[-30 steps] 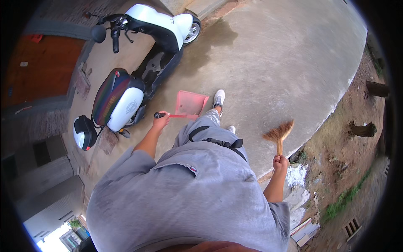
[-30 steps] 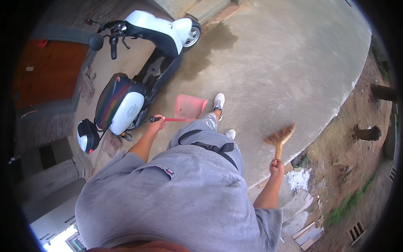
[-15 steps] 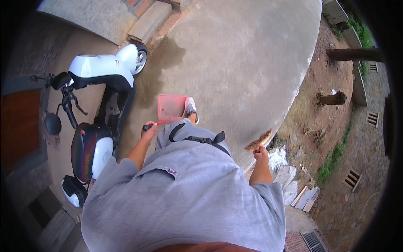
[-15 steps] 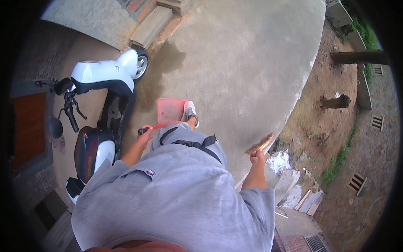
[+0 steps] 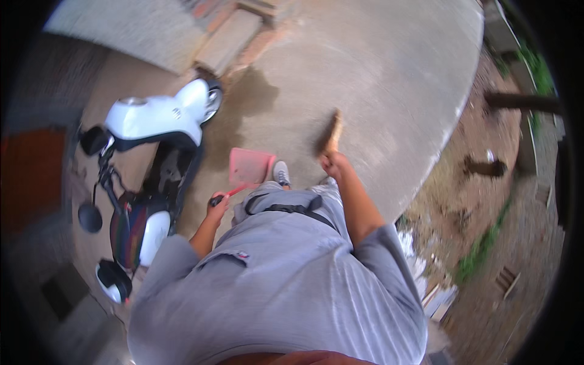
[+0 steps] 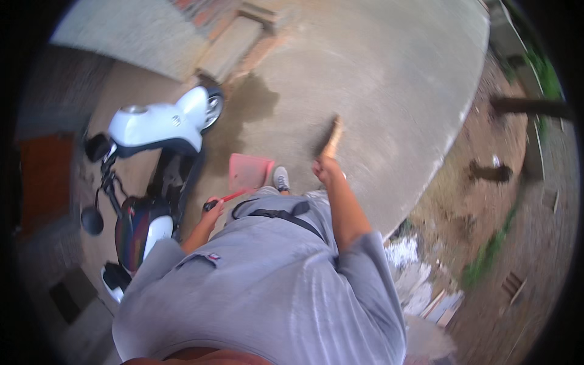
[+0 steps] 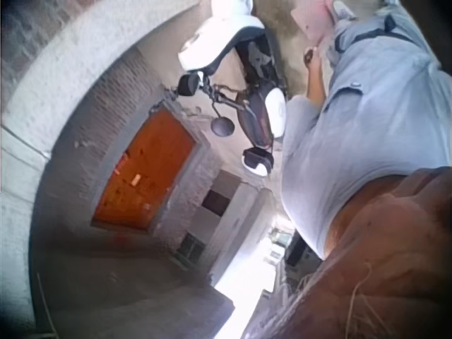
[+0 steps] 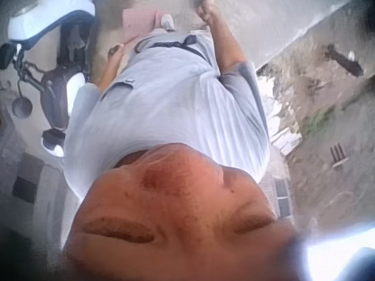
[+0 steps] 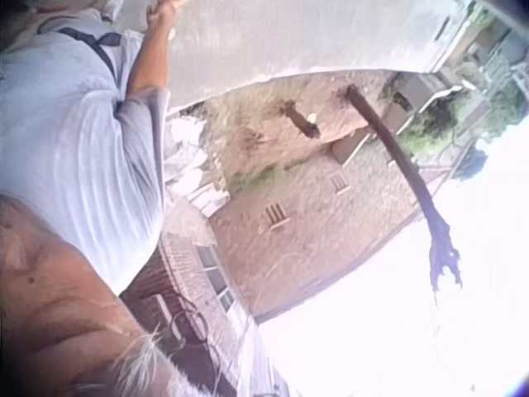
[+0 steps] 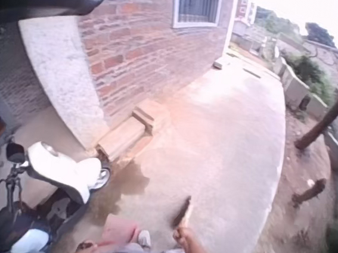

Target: The person sweeps a concrete outdoor area using a traditional straw broom and a pink dustpan. They move around a parked scooter and along a brick wall, sweeping debris into a pile.

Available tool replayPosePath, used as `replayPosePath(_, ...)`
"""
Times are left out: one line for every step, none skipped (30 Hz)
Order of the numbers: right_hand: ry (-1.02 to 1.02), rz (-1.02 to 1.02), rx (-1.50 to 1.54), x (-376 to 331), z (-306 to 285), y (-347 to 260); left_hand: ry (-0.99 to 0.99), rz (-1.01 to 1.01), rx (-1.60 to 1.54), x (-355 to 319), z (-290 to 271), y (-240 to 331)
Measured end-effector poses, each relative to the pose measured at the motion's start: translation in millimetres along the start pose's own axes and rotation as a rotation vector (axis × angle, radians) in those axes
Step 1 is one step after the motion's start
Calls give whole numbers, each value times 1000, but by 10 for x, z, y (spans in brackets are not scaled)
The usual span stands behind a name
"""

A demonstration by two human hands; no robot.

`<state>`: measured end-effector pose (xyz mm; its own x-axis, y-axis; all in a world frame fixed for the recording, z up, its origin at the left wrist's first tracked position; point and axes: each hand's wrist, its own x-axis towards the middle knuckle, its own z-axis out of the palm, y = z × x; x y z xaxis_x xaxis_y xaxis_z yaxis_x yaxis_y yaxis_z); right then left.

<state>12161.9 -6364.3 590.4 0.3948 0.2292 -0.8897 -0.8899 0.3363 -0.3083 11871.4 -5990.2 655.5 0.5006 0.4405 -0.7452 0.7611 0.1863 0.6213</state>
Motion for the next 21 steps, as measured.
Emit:
replayPosePath(90,26,12,-83,284,-205,33,-6,-23,0,56,-48)
replayPosePath(109,46,39,-53,362,-302,46,-9,-30,2,73,-44)
replayPosePath(124,66,72,5,417,-417,31,-28,-50,48,51,-71)
replayPosePath(127,92,99,85,456,-533,30,-47,-71,70,62,-105)
replayPosePath(126,119,126,180,430,-646,13,-14,-17,36,161,3)
replayPosePath(114,151,143,239,382,-756,11,21,29,-28,259,108)
replayPosePath(125,151,141,247,383,-855,30,29,33,-34,314,145)
replayPosePath(133,153,126,246,377,-938,57,34,27,-42,355,148)
replayPosePath(143,155,112,222,291,-1053,100,32,40,-54,410,154)
replayPosePath(123,157,98,249,106,-1200,138,34,55,-31,492,212)
replayPosePath(96,158,82,340,-83,-1341,182,40,69,23,584,301)
replayPosePath(59,166,67,401,-191,-1476,164,8,-16,129,630,302)
replayPosePath(90,123,63,396,-341,-1640,172,-24,-104,217,618,205)
replayPosePath(49,144,165,570,-714,-1766,180,-50,-178,214,566,283)
replayPosePath(-56,172,332,665,-1088,-1891,217,-124,-65,225,678,462)
replayPosePath(-22,188,297,406,-1217,-2224,282,-88,-184,145,915,481)
replayPosePath(-44,216,400,837,-2072,-2192,261,-77,-104,228,1198,1028)
replayPosePath(148,169,392,521,-1985,-2503,362,-104,-114,221,1307,961)
replayPosePath(144,185,394,389,-2207,-2719,417,-125,-106,275,1432,1030)
replayPosePath(191,183,350,282,-2358,-2935,403,-122,-98,332,1535,1111)
replayPosePath(165,212,363,258,-2614,-3107,384,-118,-84,394,1625,1225)
